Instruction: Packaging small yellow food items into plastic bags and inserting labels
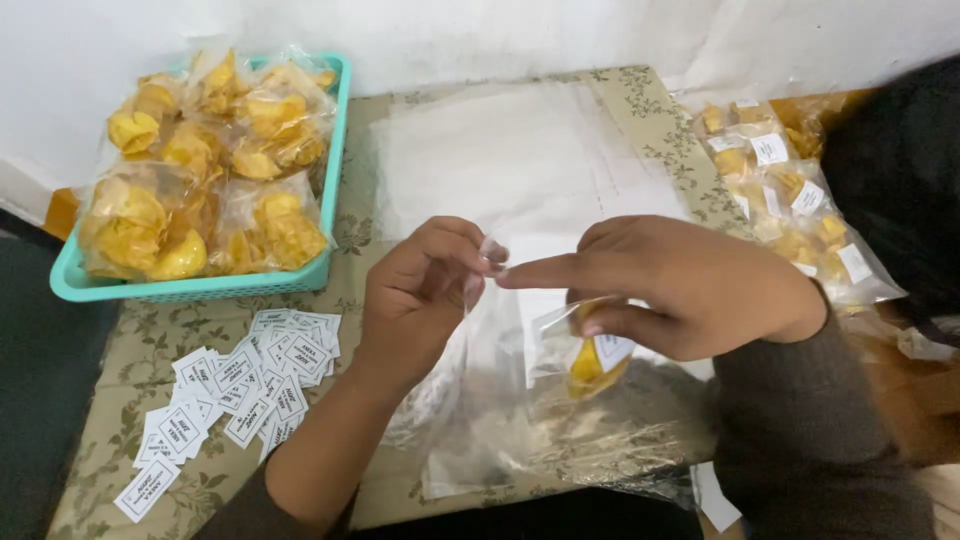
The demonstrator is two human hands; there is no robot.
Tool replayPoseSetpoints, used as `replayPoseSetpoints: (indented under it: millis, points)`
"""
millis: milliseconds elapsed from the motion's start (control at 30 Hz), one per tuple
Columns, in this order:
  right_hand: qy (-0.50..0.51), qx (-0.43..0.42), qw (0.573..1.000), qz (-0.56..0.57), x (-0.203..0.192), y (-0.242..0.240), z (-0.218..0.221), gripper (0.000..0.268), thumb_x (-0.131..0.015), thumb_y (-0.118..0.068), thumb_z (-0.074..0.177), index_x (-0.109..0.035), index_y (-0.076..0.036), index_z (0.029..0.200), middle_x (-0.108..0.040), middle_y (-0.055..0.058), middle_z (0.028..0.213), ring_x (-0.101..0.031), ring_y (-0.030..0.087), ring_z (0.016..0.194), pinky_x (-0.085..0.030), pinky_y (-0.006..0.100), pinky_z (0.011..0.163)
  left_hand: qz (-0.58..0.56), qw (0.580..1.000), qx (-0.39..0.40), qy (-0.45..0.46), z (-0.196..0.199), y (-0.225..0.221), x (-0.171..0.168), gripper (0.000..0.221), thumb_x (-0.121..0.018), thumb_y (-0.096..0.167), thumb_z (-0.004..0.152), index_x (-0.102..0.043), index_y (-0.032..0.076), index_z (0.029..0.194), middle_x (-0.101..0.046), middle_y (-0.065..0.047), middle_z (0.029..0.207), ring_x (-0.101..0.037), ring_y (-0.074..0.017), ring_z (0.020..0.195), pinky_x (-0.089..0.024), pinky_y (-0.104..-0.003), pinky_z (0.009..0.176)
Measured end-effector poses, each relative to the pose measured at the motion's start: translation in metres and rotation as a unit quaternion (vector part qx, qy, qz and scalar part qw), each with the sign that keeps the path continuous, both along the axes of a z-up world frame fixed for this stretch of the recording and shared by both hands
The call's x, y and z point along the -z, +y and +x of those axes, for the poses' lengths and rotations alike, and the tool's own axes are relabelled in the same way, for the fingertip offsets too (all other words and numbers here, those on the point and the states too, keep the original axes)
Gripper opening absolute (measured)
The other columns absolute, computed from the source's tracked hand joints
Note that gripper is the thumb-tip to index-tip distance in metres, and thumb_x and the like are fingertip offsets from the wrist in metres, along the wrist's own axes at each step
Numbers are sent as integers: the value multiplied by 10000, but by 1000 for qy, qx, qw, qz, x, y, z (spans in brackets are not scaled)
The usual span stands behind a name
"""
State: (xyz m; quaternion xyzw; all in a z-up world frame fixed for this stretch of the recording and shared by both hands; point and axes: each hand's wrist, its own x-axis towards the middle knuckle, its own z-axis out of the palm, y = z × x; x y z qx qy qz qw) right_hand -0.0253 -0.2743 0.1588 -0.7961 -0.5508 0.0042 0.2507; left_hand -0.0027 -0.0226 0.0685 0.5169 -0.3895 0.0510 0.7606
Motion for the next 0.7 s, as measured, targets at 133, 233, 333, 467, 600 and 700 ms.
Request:
replayPoseSetpoints:
  millis: [133,233,333,467,600,700]
  points:
    - [-50,82,993,-73,11,18,0,543,-523,-40,967,-409,-172,1481,-726,-22,801,-641,240,626,-469,403,685,-7,999,-4,35,1,-3,3,105,-597,48,1029,-646,140,1014,-624,-42,1060,-641,-172,1043,-542,-306,933]
    - [-77,112,986,-96,12,18,3,394,-521,-49,955,-518,-158,1334,-698,-15,700,-629,256,591,-473,413,706,-6,999,-4,40,3,-2,5,32,-629,122,1033,-651,133,1013,-598,-50,1031,-654,-180,1029,-596,-326,882]
    - [-103,141,977,-118,11,11,3,240,-598,-110,959,-605,-162,1193,-694,20,657,-629,296,616,-486,435,694,-31,997,-17,62,6,-2,5,157,-600,-38,977,-653,106,1010,-594,-62,1011,-670,-190,1013,-649,-341,870]
    - [-94,200,956,-191,4,-8,4,199,-634,-141,942,-666,-170,1136,-762,21,703,-685,305,670,-504,458,637,-60,989,-118,64,20,7,4,328,-528,-196,938,-626,114,978,-606,-64,1004,-680,-191,945,-582,-316,894]
    - [-18,310,890,-335,-10,-22,3,185,-625,-212,952,-662,-292,1114,-776,-30,681,-699,241,632,-498,424,589,-12,978,-208,-9,29,31,-3,244,-560,-124,984,-601,116,995,-621,-52,1016,-659,-159,966,-563,-277,915]
    - [34,384,829,-404,-20,-30,3,617,-519,-41,912,-608,-446,1369,-806,-103,804,-719,165,663,-452,389,588,12,967,-251,-49,32,42,-6,133,-646,223,1055,-591,102,1050,-586,-47,1050,-576,-121,972,-505,-221,880]
